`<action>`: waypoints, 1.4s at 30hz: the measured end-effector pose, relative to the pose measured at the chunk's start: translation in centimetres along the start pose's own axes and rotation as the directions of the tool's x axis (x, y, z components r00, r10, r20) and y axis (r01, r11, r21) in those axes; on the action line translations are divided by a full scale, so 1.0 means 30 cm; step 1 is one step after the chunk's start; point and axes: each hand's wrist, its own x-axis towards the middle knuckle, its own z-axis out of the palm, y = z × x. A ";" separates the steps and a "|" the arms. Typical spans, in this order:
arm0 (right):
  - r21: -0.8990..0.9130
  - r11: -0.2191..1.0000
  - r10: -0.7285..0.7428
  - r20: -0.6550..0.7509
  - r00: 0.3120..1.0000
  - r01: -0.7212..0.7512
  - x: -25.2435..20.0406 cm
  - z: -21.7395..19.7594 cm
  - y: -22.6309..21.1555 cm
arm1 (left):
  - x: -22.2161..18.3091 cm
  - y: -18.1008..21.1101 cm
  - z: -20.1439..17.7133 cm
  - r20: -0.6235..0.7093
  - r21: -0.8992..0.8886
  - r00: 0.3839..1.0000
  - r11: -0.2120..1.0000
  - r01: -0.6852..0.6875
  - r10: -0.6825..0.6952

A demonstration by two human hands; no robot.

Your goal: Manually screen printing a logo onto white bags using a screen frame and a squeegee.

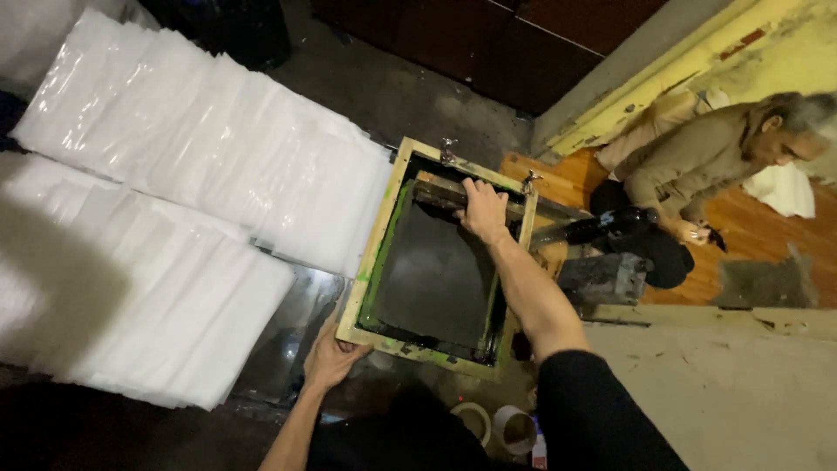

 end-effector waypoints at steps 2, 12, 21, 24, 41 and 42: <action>-0.059 0.998 0.004 -0.001 1.000 -0.004 -0.009 0.045 -0.012 | -0.200 0.344 -0.045 0.030 -0.409 0.976 0.888 0.209 -0.216; 0.005 0.999 0.039 0.345 0.938 -0.043 -0.775 0.008 -0.318 | -0.028 -0.034 -0.045 0.094 0.223 0.995 0.973 -0.062 0.042; 0.025 1.000 -0.004 0.340 0.940 -0.005 -0.765 -0.052 -0.380 | -0.090 0.148 -0.062 0.014 0.457 0.999 0.889 0.019 -0.029; 0.024 0.997 0.057 0.361 0.931 -0.070 -0.499 0.000 -0.268 | -0.039 0.036 -0.061 0.022 0.483 0.998 0.874 0.045 -0.063; 0.017 0.999 0.038 0.079 0.996 -0.040 -0.915 -0.355 -0.300 | -0.194 0.389 -0.049 0.008 0.374 0.993 0.921 0.104 -0.116; 0.019 0.998 0.052 0.077 0.996 -0.054 -0.894 -0.435 -0.275 | -0.164 0.419 -0.027 0.018 0.384 0.993 0.918 0.097 -0.112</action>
